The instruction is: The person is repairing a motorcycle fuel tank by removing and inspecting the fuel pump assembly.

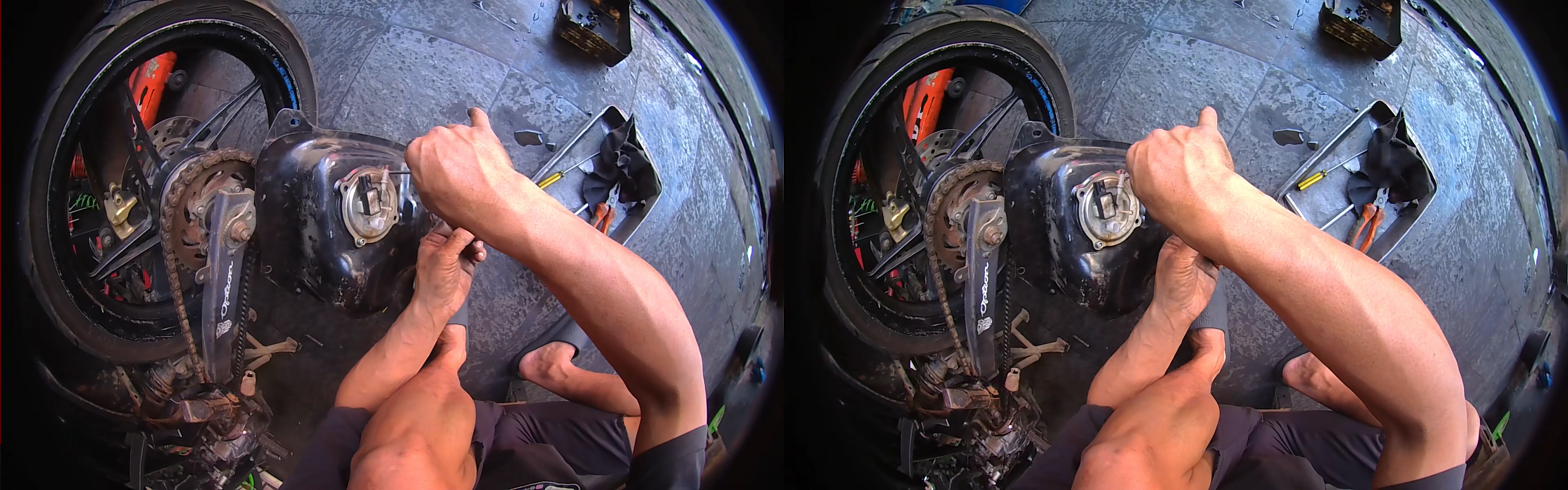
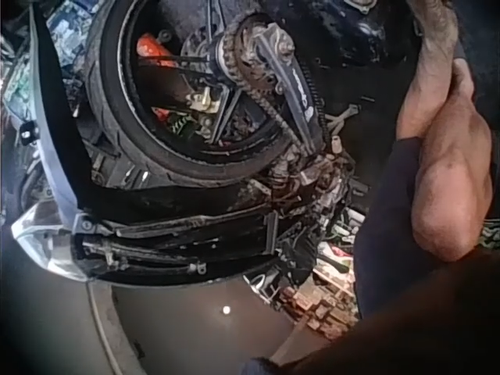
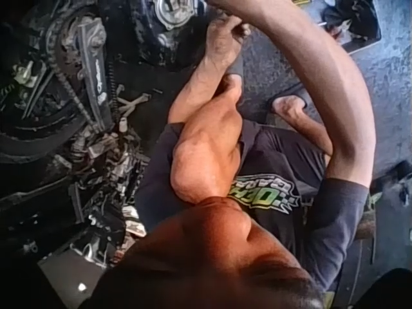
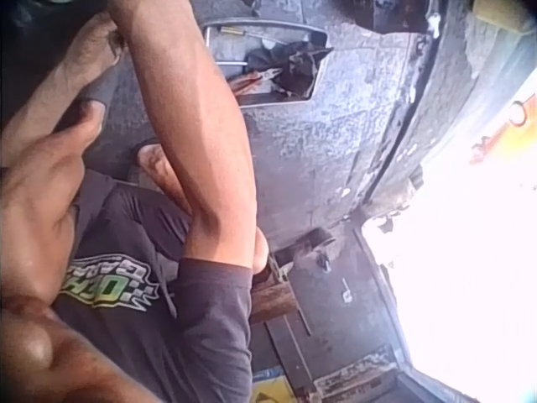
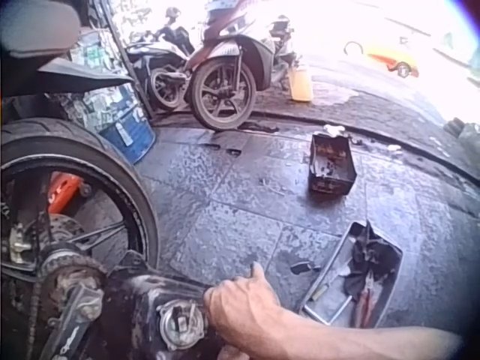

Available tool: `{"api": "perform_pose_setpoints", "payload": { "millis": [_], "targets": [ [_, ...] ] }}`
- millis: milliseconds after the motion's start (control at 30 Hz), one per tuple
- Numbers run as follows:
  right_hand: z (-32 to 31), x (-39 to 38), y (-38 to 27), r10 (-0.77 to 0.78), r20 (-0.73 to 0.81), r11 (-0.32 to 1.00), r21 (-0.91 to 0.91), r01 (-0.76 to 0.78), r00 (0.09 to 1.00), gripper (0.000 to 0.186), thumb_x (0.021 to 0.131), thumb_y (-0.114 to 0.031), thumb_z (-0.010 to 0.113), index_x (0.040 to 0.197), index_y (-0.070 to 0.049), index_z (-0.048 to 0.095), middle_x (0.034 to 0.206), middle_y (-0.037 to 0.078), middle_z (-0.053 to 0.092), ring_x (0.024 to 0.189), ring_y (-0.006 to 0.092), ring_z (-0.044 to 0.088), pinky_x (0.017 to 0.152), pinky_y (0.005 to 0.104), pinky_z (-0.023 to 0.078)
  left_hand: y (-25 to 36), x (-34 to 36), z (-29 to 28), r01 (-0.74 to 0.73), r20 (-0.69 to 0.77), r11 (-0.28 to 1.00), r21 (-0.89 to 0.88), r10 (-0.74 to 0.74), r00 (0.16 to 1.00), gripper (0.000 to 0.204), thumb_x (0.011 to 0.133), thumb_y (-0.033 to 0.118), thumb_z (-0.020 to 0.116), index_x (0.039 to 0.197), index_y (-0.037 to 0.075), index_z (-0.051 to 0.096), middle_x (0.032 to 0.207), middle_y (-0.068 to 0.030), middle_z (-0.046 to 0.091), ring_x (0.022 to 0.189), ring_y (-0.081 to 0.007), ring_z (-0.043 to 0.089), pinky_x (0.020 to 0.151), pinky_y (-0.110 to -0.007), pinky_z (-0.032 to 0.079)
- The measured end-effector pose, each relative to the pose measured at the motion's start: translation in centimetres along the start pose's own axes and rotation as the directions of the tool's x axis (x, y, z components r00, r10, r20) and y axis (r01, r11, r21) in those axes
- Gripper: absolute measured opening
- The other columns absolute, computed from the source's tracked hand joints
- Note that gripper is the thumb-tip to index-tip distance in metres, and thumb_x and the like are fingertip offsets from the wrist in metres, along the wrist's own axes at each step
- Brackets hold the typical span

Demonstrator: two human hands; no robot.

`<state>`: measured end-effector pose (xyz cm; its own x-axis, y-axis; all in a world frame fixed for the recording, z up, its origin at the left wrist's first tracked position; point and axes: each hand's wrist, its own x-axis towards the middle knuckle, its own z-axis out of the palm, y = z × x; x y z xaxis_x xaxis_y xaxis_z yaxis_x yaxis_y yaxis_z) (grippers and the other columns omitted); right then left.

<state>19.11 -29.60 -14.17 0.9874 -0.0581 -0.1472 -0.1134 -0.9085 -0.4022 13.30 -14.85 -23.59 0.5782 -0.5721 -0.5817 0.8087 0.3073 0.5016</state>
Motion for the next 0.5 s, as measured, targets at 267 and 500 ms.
{"api": "perform_pose_setpoints", "payload": {
  "millis": [267, 500],
  "targets": [
    [-0.7, -4.6, 2.1, 0.093, 0.079, 0.991, 0.084, -0.1, 0.992, 0.017, 0.088, -0.015, 0.064, 0.083, 0.0, 0.073, 0.077, 0.024, 0.071, 0.08, 0.0431, 0.073, 0.089, 0.0652, 0.05, 0.8, 0.0, -2.0, 0.086, 0.053, 0.931, -0.356, -0.072, 0.996, 0.016, 0.102, 0.019, 0.066, 0.106, 0.004, 0.068, 0.09, -0.0039, 0.067, 0.077, -0.0141, 0.06, 0.07, -0.029, 0.051],
    [0.9, -8.2, 2.7, 0.16, 0.146, 0.954, 0.232, -0.191, 0.976, 0.022, 0.089, -0.02, 0.065, 0.084, 0.0, 0.073, 0.072, 0.025, 0.069, 0.074, 0.0445, 0.072, 0.078, 0.0533, 0.056, 0.8, -0.4, -1.5, 0.081, -0.013, 0.951, -0.298, -0.089, 0.996, 0.024, 0.103, 0.031, 0.066, 0.104, 0.006, 0.067, 0.085, -0.001, 0.062, 0.073, -0.0116, 0.051, 0.067, -0.027, 0.045]
  ]
}}
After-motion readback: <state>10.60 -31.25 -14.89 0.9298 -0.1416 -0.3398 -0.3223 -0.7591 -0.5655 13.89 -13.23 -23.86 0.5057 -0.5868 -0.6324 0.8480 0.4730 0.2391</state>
